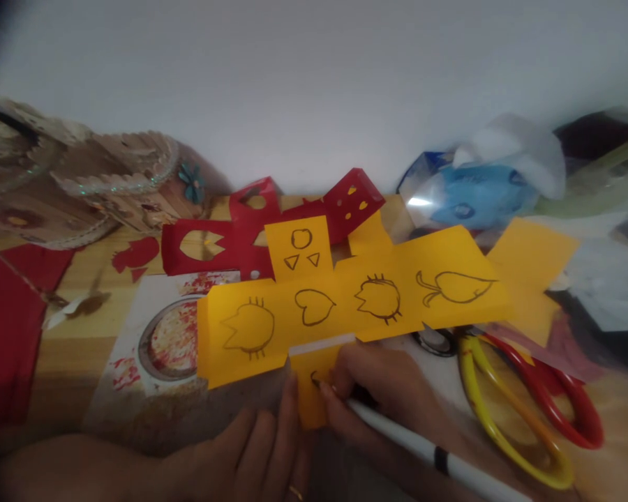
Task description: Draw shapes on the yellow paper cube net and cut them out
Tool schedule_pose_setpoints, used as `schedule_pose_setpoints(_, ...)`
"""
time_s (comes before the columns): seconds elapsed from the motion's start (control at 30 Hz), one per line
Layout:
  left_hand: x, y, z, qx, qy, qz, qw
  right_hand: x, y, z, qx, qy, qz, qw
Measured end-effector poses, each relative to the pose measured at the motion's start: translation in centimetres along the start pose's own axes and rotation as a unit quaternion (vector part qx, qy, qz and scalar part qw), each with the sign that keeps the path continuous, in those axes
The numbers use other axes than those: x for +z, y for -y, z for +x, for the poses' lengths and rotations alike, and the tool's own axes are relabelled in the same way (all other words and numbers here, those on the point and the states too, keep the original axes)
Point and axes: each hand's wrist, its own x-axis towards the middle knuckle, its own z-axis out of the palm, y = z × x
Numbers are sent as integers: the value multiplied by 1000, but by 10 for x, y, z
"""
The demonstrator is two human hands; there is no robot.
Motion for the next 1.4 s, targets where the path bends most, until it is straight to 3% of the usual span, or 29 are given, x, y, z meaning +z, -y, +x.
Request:
schedule_pose_setpoints(0.27, 1, 3, 2, 6, -17, 4, 1000, 1, 1, 2, 6, -32, -18, 999)
schedule_pose_setpoints(0.47, -2, 1, 0, 12, 14, 1, 1000, 3, 0, -1, -15, -30, -19, 999)
schedule_pose_setpoints(0.77, -1, 2, 0, 5, 6, -8, 1000, -2, 1, 0, -31, 19, -4, 999)
schedule_pose_setpoints(1.07, -1, 4, 1, 2, -5, 3, 1000, 1, 2, 1, -31, -22, -5, 999)
schedule_pose_setpoints(1.27, 0, 2, 1, -3, -9, -12, 1000, -1, 2, 1, -53, 9, 1, 999)
schedule_pose_setpoints(1.4, -1, 4, 1, 7, -7, -6, 1000, -3, 4, 0, -33, 22, 0, 999)
